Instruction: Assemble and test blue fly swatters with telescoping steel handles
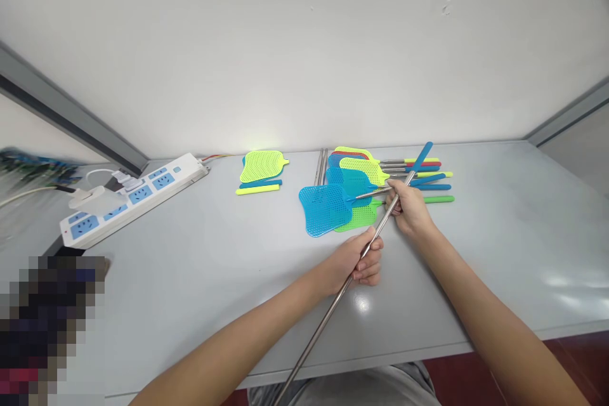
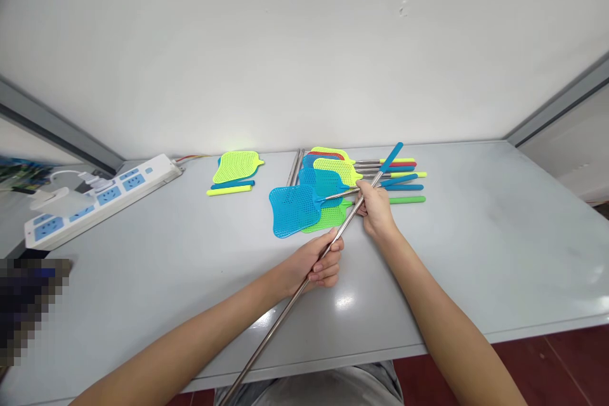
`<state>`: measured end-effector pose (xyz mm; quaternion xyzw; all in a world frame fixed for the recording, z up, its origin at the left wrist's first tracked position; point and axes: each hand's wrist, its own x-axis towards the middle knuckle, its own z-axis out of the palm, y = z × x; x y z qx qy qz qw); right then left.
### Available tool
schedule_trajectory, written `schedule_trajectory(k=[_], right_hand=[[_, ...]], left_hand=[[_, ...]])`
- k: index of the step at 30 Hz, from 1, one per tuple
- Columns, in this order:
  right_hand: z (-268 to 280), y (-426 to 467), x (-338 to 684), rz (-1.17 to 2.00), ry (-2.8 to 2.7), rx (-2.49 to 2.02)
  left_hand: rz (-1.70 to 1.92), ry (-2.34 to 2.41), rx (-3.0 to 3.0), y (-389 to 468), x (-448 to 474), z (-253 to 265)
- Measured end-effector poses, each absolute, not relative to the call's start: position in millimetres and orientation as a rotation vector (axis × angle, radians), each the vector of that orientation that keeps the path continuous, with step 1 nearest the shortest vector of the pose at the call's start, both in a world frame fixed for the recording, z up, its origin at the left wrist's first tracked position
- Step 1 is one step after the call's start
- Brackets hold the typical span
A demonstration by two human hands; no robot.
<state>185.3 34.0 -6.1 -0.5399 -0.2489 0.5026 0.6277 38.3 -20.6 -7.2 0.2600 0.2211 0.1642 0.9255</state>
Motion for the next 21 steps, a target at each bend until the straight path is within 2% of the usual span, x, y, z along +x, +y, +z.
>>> schedule_trajectory(k=[21], right_hand=[[-6.3,32.9,185.8,1.157,-0.586,-1.244]], left_hand=[[0.343,0.452,0.543,-20.6,39.2,-8.7]])
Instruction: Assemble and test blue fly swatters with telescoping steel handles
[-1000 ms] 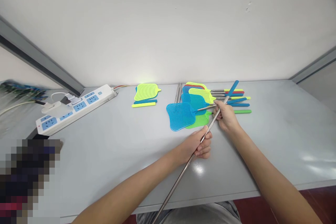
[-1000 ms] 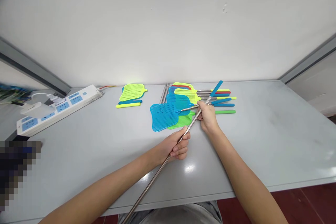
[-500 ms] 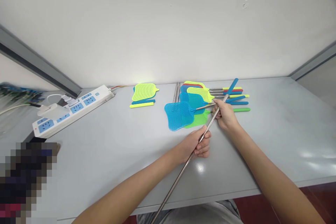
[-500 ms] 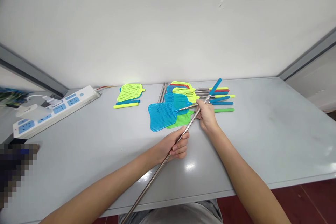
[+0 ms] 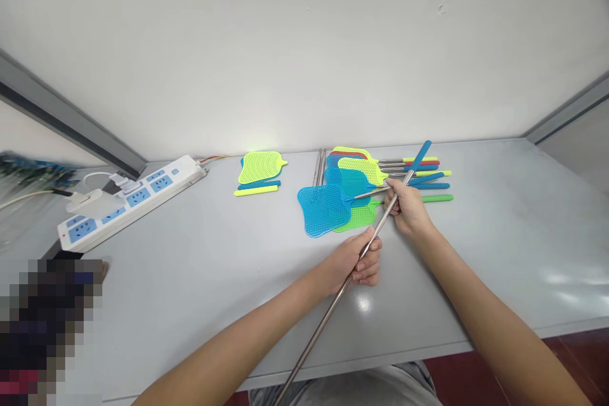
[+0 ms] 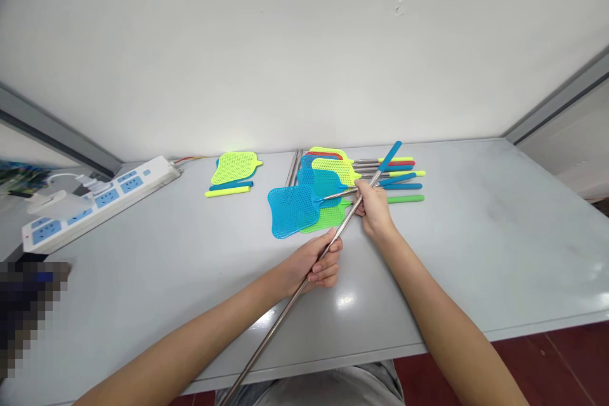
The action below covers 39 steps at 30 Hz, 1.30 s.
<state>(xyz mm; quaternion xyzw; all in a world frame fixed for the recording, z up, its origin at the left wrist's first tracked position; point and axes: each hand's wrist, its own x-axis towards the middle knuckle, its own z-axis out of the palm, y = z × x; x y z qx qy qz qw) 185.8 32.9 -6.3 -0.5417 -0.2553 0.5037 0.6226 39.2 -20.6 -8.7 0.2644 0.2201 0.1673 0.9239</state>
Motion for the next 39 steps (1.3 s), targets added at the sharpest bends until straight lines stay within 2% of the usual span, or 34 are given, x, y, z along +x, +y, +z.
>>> schedule_trajectory(k=[39], right_hand=[[-5.9,35.9,186.5,1.117,-0.525,-1.206]], left_hand=[[0.339,0.427,0.558,-20.6,40.1,-9.7]])
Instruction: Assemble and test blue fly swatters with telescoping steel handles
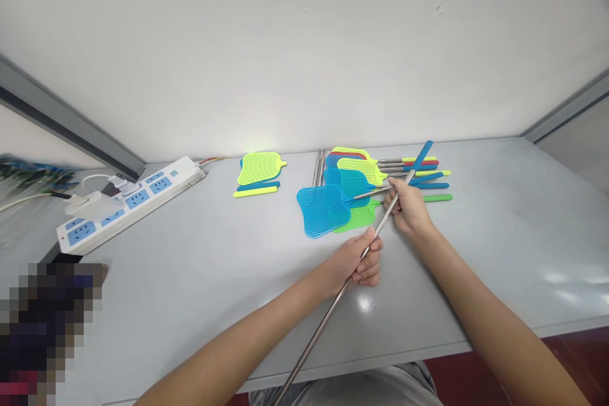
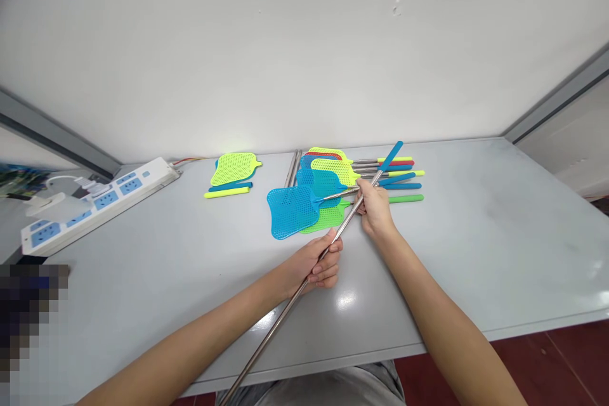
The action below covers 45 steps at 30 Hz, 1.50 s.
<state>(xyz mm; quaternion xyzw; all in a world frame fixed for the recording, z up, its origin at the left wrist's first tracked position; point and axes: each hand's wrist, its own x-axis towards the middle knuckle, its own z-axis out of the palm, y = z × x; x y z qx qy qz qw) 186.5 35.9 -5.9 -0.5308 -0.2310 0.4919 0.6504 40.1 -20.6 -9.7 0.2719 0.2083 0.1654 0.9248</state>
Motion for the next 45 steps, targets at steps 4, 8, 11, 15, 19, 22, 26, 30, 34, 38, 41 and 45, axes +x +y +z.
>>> schedule_trajectory(k=[4,8,11,15,19,22,26,30,34,38,41,45], right_hand=[[-5.9,35.7,186.7,1.118,-0.529,-1.211],[-6.4,35.4,186.8,1.122,-0.538,-1.217],[-6.6,35.1,186.9,1.123,-0.539,-1.217],[-6.2,35.1,187.2,1.126,-0.537,-1.213],[-5.8,35.5,187.4,1.124,-0.537,-1.205],[-5.7,35.6,188.0,1.119,-0.539,-1.201],[-5.5,35.5,188.3,1.115,-0.541,-1.203],[-5.5,35.3,187.8,1.113,-0.547,-1.208],[-5.9,35.2,187.6,1.114,-0.553,-1.215],[-6.7,35.3,188.4,1.114,-0.559,-1.216],[-6.9,35.3,188.8,1.115,-0.566,-1.216],[-6.6,35.1,188.4,1.117,-0.578,-1.217]], left_hand=[[0.341,0.432,0.554,-20.5,40.1,-9.9],[0.342,0.440,0.554,-20.7,40.1,-10.3],[0.347,0.431,0.556,-20.9,39.9,-10.8],[0.353,0.426,0.563,-20.8,40.0,-11.5],[0.349,0.435,0.572,-20.6,40.6,-11.3],[0.346,0.440,0.580,-20.6,40.6,-10.7],[0.345,0.436,0.578,-20.7,40.0,-10.3],[0.348,0.429,0.571,-20.6,39.8,-10.7],[0.345,0.430,0.555,-20.2,39.7,-11.4],[0.343,0.420,0.550,-19.9,38.9,-11.3],[0.343,0.406,0.550,-19.8,38.4,-10.9],[0.344,0.398,0.549,-19.6,38.3,-10.5]])
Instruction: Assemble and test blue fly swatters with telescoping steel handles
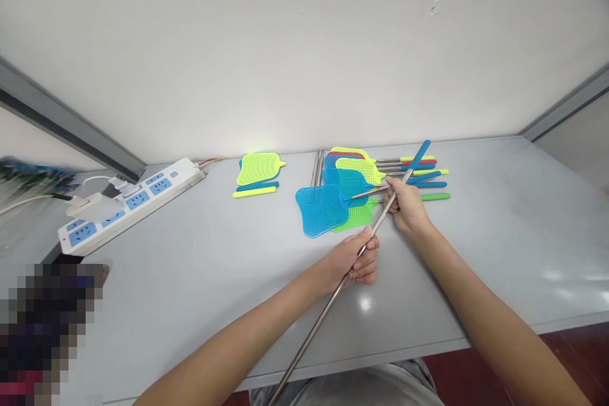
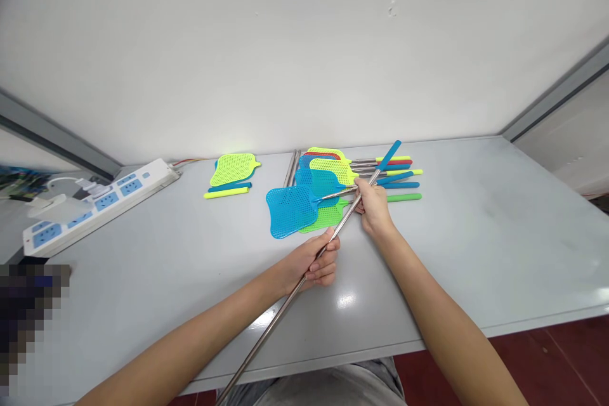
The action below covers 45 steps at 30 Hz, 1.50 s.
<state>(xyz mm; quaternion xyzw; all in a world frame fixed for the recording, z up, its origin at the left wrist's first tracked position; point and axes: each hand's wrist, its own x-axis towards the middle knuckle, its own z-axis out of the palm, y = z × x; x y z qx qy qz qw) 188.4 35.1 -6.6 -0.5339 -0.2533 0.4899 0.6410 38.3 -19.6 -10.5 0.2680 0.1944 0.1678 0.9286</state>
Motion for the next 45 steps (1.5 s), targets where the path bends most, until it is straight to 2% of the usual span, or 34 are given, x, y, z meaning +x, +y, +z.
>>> schedule_trajectory(k=[45], right_hand=[[-8.3,32.9,189.5,1.120,-0.643,-1.200]], left_hand=[[0.333,0.441,0.564,-20.6,39.1,-8.6]])
